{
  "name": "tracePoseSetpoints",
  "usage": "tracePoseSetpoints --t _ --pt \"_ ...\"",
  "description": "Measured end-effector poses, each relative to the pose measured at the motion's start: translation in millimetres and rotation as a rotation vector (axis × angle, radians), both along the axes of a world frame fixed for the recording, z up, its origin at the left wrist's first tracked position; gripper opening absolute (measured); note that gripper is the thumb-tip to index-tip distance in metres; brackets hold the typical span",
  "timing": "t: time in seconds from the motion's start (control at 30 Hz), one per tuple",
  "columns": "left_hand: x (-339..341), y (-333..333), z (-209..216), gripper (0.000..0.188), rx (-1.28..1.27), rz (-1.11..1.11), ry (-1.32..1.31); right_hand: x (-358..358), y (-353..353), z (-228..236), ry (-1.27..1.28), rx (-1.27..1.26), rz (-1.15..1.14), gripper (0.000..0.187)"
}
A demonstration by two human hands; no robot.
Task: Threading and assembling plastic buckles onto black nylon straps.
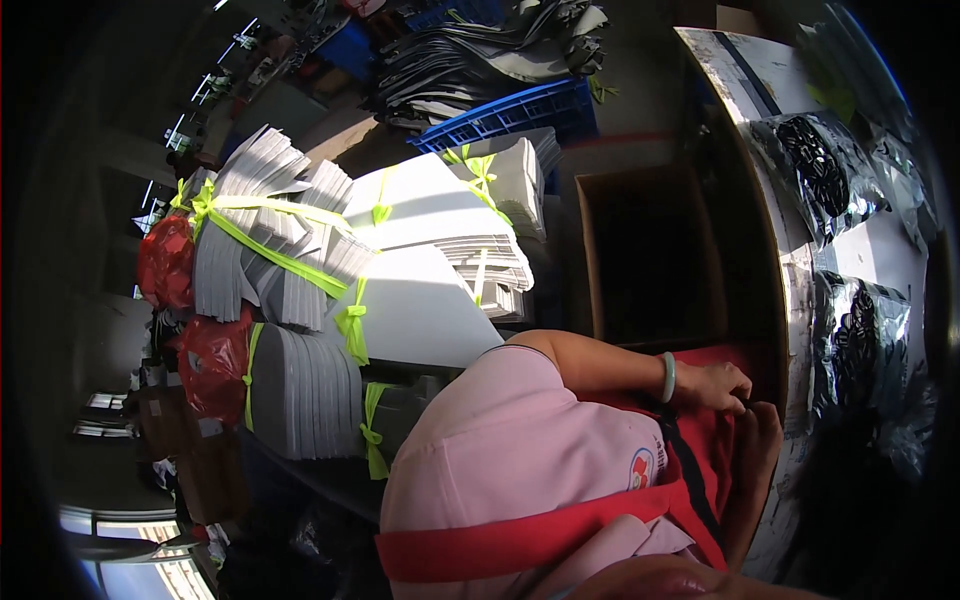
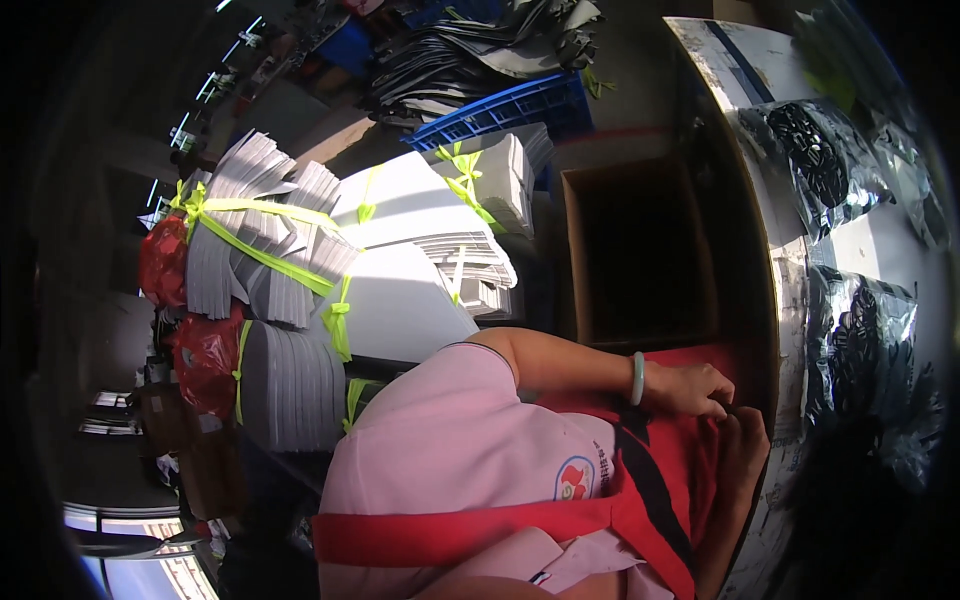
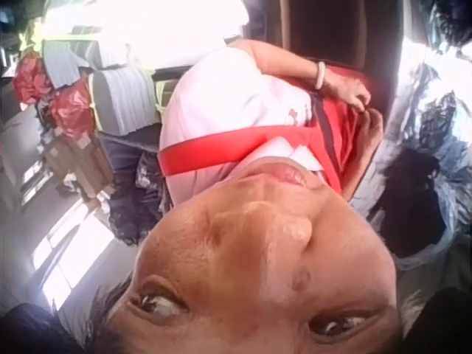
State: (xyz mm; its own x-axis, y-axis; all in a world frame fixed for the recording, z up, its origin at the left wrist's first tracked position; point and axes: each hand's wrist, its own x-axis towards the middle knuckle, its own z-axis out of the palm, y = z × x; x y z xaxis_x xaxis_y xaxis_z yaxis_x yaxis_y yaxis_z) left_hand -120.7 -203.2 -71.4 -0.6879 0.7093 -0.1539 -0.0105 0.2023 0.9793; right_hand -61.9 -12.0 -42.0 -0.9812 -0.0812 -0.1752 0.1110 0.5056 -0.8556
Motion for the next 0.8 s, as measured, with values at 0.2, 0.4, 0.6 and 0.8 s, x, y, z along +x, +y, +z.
tracePoseSetpoints --t 0.2,0.4,0.6,0.8 --pt "7.6 22.1 -27.0 0.022 -0.041 -0.140 0.076 5.2 12.2 -3.4 -0.040 0.043 0.023 0.009" --pt "11.1 41.4 -39.4 0.029 0.024 -0.168 -0.124 -3.7 151.8 4.0 0.497 0.577 -0.355 0.027" --pt "11.6 51.0 -62.1 0.033 0.116 -0.180 -0.431 36.0 283.4 -76.9 0.442 1.012 -0.518 0.041" --pt "12.2 47.0 -65.0 0.032 0.144 -0.102 -0.490 66.3 203.3 -64.8 0.328 1.117 -0.595 0.043"
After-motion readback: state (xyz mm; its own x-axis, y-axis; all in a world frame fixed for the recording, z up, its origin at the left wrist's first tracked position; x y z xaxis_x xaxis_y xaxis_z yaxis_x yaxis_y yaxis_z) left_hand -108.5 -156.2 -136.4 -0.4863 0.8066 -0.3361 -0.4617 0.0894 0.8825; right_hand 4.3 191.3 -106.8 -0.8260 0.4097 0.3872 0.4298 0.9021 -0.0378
